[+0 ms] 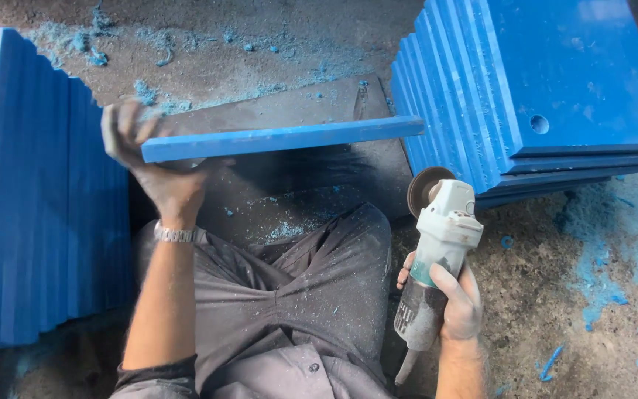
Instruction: Using an angle grinder to smooth the edges of blue plastic plates on a manufacturing floor.
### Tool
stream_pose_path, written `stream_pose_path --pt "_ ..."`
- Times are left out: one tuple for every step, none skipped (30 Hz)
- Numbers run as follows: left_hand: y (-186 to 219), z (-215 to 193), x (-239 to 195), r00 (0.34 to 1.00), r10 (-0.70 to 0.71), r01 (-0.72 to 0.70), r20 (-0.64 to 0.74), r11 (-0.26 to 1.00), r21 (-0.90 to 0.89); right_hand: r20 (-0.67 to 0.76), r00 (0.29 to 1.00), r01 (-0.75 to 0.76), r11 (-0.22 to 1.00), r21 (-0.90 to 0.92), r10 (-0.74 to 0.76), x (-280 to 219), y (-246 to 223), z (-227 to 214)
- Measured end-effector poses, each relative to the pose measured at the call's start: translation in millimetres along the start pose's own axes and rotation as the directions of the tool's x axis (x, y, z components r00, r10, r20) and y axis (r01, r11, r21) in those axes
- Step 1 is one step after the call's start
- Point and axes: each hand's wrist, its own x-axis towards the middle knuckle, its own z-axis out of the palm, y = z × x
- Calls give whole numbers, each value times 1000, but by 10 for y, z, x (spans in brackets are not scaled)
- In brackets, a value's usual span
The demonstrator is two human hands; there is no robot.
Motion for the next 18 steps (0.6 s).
stream_pose_path --pt "-178 -8 -146 973 -199 226 113 916 -332 8 1000 1 1000 -1 -1 -13 -43 86" --pt "-192 -33 -217 972 -206 231 108 918 -323 16 1000 -9 1000 -3 9 -59 -72 137" --pt "-220 -50 -267 965 -236 259 117 929 -264 85 996 -13 1000 -9 14 -79 -102 197" --pt "-249 -70 -315 956 -266 287 125 936 -206 153 988 -17 1000 -15 19 -100 -132 260" --pt "-171 -79 -348 955 -273 292 116 937 -194 165 986 -28 999 -18 30 -139 -148 346" --pt "-95 -88 -379 958 -264 281 113 942 -182 202 978 -32 998 -58 43 -178 -164 435" --pt "-36 -84 -386 962 -251 266 108 949 -170 242 969 -31 995 -96 53 -194 -177 531" --pt "13 -66 -406 962 -254 267 98 951 -159 255 965 -36 995 -97 60 -201 -157 620" --pt "64 -57 -441 973 -216 228 85 957 -181 294 952 -59 992 -112 90 -231 -131 710" --pt "112 -44 -478 981 -178 189 72 961 -201 332 936 -82 989 -127 120 -262 -104 797" --pt "163 -51 -520 980 -189 198 69 961 -191 337 932 -93 987 -131 133 -284 -112 891" --pt "214 -55 -562 979 -192 203 72 961 -188 393 901 -141 981 -131 182 -306 -122 983" --pt "251 -43 -579 979 -190 200 73 961 -188 448 866 -181 975 -132 222 -310 -126 1082" --pt "251 -61 -600 979 -194 203 68 962 -181 454 862 -185 973 -135 227 -319 -128 1205" --pt "256 -72 -616 979 -188 202 80 954 -221 476 833 -223 959 -175 281 -334 -133 1326" --pt "266 -81 -632 979 -182 200 92 945 -260 496 801 -259 941 -216 334 -350 -141 1442" --pt "231 -89 -689 979 -186 203 90 945 -256 499 798 -262 940 -219 339 -369 -129 1539" --pt "200 -94 -747 968 -227 251 110 916 -312 510 777 -278 928 -247 369 -388 -120 1631"
